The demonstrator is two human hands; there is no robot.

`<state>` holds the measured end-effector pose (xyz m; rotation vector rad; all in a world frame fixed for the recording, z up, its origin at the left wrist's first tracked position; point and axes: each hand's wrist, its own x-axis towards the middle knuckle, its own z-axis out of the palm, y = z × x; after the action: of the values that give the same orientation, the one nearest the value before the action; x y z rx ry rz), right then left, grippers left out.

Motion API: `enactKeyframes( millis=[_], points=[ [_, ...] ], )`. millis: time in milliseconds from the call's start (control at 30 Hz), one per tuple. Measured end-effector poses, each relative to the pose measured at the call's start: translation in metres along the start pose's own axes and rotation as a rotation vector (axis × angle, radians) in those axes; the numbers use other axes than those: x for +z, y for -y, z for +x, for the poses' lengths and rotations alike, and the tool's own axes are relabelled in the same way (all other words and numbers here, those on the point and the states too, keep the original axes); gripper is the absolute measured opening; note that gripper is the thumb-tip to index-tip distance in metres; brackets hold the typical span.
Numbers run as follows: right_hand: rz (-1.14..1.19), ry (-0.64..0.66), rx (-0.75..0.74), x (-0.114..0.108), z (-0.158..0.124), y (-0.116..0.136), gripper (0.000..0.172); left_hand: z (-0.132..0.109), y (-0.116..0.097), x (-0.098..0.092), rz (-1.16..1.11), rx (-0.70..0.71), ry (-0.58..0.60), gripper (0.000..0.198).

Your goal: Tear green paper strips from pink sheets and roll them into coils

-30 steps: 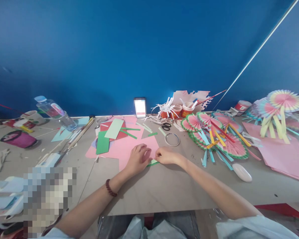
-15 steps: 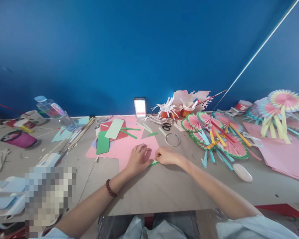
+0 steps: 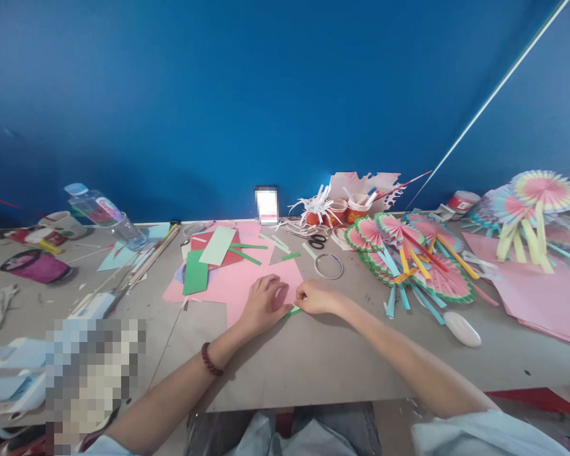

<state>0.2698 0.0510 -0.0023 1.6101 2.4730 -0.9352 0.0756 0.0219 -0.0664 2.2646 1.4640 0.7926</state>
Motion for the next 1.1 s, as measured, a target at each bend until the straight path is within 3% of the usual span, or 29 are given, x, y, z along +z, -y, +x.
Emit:
enactKeyframes(
  millis=[367, 633, 900, 1100],
  points=[
    [0.015, -0.017, 0.020, -0.001, 0.000, -0.001, 0.015, 0.000, 0.001, 0.001, 0.011, 0.008, -0.009, 0.043],
    [0.098, 0.078, 0.031, -0.009, -0.002, -0.009, 0.023, 0.000, 0.001, -0.001, 0.000, -0.006, 0.020, 0.044],
    [0.140, 0.047, 0.017, -0.017, -0.008, -0.031, 0.027, 0.001, -0.001, -0.003, -0.003, -0.007, 0.038, 0.045],
    [0.139, -0.044, 0.027, -0.012, -0.015, -0.028, 0.026, 0.000, 0.000, -0.004, -0.006, -0.018, 0.056, 0.046]
  ],
)
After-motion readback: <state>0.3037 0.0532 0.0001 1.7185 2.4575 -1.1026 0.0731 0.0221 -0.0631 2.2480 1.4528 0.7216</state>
